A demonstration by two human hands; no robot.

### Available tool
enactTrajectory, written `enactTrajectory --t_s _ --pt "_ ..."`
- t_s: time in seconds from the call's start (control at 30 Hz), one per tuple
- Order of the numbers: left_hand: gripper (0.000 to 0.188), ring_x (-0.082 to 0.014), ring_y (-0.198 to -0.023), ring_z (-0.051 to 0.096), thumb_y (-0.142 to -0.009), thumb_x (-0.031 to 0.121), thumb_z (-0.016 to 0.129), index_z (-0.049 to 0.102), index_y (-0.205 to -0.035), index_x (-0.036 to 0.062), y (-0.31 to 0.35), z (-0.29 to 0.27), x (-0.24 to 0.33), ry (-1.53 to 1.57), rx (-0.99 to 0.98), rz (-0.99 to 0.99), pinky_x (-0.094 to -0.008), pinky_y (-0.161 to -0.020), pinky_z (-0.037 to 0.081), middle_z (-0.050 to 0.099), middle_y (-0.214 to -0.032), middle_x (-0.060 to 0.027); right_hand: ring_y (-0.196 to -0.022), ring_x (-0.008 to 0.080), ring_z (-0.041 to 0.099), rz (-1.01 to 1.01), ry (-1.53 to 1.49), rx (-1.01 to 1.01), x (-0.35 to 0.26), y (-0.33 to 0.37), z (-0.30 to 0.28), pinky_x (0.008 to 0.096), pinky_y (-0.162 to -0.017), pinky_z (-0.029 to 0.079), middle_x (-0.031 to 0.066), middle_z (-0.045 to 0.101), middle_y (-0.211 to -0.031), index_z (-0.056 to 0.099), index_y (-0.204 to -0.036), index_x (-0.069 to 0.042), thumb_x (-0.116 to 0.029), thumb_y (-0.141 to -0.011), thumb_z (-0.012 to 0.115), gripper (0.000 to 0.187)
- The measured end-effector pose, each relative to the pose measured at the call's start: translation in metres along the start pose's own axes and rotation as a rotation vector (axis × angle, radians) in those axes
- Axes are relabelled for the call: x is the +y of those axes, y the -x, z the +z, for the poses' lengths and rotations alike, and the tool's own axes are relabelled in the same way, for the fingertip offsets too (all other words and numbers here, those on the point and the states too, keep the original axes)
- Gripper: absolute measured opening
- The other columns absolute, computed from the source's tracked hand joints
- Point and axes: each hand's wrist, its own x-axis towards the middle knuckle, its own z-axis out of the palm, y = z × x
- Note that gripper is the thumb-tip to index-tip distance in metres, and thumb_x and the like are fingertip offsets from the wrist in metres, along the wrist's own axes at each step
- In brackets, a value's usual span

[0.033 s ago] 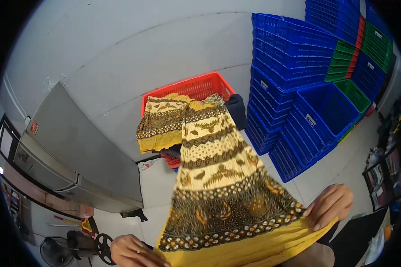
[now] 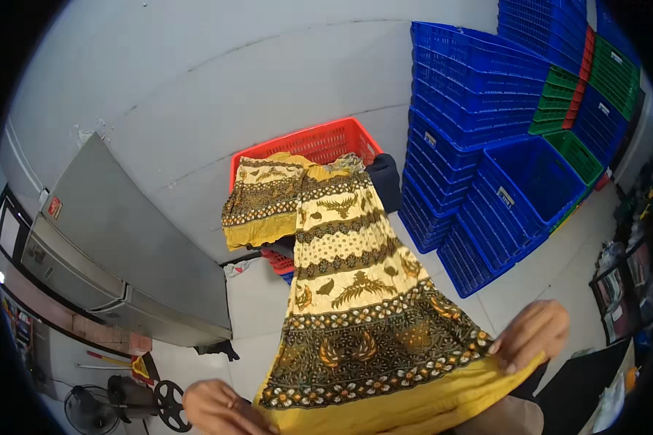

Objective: Sorting and inspecting yellow patterned clothing items in a laundry shop.

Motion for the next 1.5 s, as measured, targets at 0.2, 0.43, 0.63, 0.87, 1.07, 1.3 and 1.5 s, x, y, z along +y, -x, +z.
enactTrajectory --t_s 0.2,0.43,0.63,0.87,1.07,1.3,1.5 --pt "0.024 -0.0118 -0.057 0.050 -0.078 0.021 0.062 0.050 -0.078 0.0009 0.034 -0.032 -0.105 -0.177 1.334 -0.490 -0.0200 -0.054 0.038 0.054 -0.068 -0.0042 -0.071 0.0197 0.059 0.368 0.076 0.796 0.105 -0.001 -0.034 0.0277 -0.063 0.047 0.0139 0.063 -0.082 0.063 -0.082 0.007 -0.007 -0.076 0.059 0.016" --pt "0.017 -0.0055 -0.063 0.044 -0.081 0.014 0.061 0.052 -0.086 0.0015 -0.002 -0.177 -0.200 -0.173 1.452 -0.334 -0.0177 -0.057 0.035 0.051 -0.071 0.0012 -0.083 0.0169 0.061 0.325 -0.354 1.206 0.244 -0.045 -0.142 0.0277 -0.077 0.047 0.0124 0.063 -0.094 0.056 -0.102 0.006 -0.010 -0.082 0.055 0.026" --pt "0.016 -0.0037 -0.061 0.046 -0.085 0.012 0.059 0.057 -0.095 -0.0006 0.031 -0.312 -0.359 -0.294 1.516 -0.720 -0.0197 -0.054 0.038 0.054 -0.071 0.0040 -0.073 0.0222 0.058 0.845 0.567 1.022 0.417 -0.075 -0.258 0.0340 -0.066 0.044 0.0088 0.063 -0.078 0.064 -0.090 -0.002 -0.022 -0.081 0.057 0.023" --pt "0.030 -0.0162 -0.048 0.045 -0.079 0.027 0.065 0.061 -0.094 0.0017 0.105 -0.323 -0.468 -0.636 1.236 -1.414 -0.0289 -0.048 0.039 0.055 -0.061 -0.0065 -0.095 0.0257 0.049 1.215 1.142 0.416 0.522 -0.077 -0.262 0.0413 -0.076 0.032 0.0071 0.062 -0.089 0.069 -0.082 -0.012 -0.028 -0.073 0.062 0.020" --pt "0.036 -0.0097 -0.051 0.051 -0.090 0.037 0.049 0.058 -0.101 0.0036 0.124 -0.383 -0.488 -0.405 1.176 -1.217 -0.0215 -0.047 0.043 0.057 -0.070 -0.0030 -0.081 0.0289 0.061 1.109 0.647 0.656 0.566 -0.084 -0.301 0.0442 -0.073 0.042 0.0150 0.063 -0.082 0.067 -0.088 -0.009 -0.041 -0.083 0.052 0.036" --pt "0.059 -0.0162 -0.045 0.054 -0.084 0.056 0.045 0.060 -0.085 -0.0009 0.105 -0.446 -0.575 0.100 1.044 -1.620 -0.0279 -0.044 0.044 0.057 -0.060 -0.0079 -0.064 0.0261 0.063 1.760 0.402 0.105 0.693 -0.105 -0.327 0.0374 -0.059 0.052 0.0157 0.064 -0.080 0.058 -0.107 -0.002 -0.030 -0.085 0.053 0.036" --pt "0.043 -0.0144 -0.059 0.059 -0.078 0.046 0.061 0.062 -0.078 0.0033 0.106 -0.437 -0.602 -0.404 0.828 -1.374 -0.0252 -0.053 0.045 0.059 -0.060 -0.0051 -0.059 0.0219 0.063 1.634 0.023 0.299 0.710 -0.076 -0.321 0.0363 -0.052 0.051 0.0136 0.063 -0.090 0.059 -0.107 0.000 -0.016 -0.080 0.060 0.031"
